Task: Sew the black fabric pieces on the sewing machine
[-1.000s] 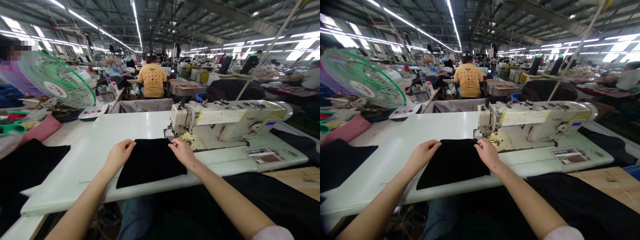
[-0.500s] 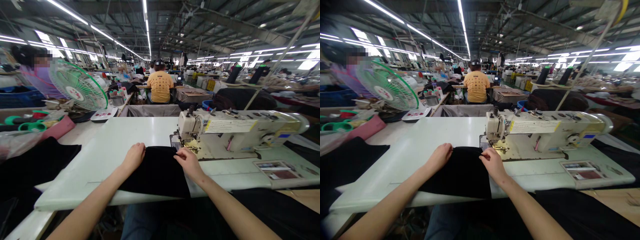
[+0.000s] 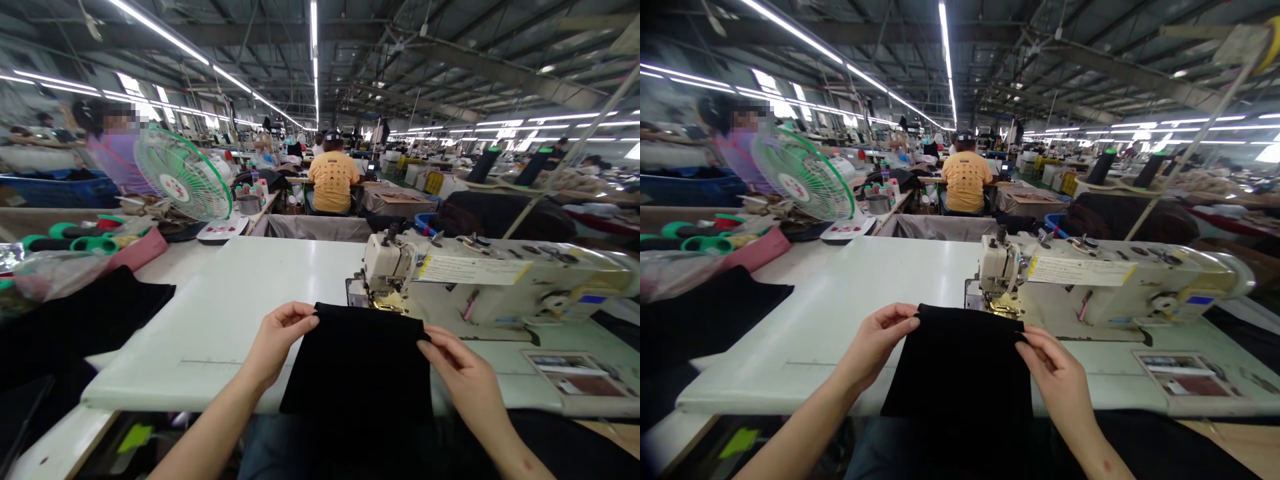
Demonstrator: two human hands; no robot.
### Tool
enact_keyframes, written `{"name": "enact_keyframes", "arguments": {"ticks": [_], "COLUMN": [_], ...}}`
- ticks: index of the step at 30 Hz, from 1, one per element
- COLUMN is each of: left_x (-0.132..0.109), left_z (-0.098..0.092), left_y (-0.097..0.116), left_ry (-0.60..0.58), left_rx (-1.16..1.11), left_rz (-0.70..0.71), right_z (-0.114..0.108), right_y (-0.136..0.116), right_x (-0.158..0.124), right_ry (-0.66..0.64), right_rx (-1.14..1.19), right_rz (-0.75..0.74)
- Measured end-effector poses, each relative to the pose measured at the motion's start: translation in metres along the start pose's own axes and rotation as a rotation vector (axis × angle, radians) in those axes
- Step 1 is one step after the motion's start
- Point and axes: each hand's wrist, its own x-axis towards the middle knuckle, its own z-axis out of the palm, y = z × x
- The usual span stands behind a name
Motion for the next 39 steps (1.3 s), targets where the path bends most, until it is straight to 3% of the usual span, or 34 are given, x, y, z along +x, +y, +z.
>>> {"name": "enact_keyframes", "arguments": {"ticks": [7, 11, 17, 27, 35, 39], "left_x": [-0.004, -0.003, -0.002, -0.001, -0.001, 0.001], "left_z": [0.016, 0.020, 0.023, 0.026, 0.029, 0.025], "left_y": [0.010, 0.012, 0.013, 0.014, 0.014, 0.012], "left_ry": [0.090, 0.163, 0.178, 0.160, 0.251, 0.226], "left_rx": [0.036, -0.011, -0.051, -0.033, 0.005, -0.019], "left_rz": [0.163, 0.136, 0.087, 0.070, 0.245, 0.219], "right_z": [-0.002, 0.002, 0.006, 0.007, 0.005, 0.004], "right_y": [0.013, 0.015, 0.007, 0.005, 0.006, 0.000], "right_x": [0.000, -0.001, -0.001, 0.000, 0.002, 0.002], "right_ry": [-0.005, 0.030, 0.109, 0.132, 0.068, 0.068], "right_rx": [0.106, 0.294, 0.457, 0.514, 0.474, 0.459], "right_rz": [0.156, 0.304, 0.475, 0.512, 0.517, 0.443]}}
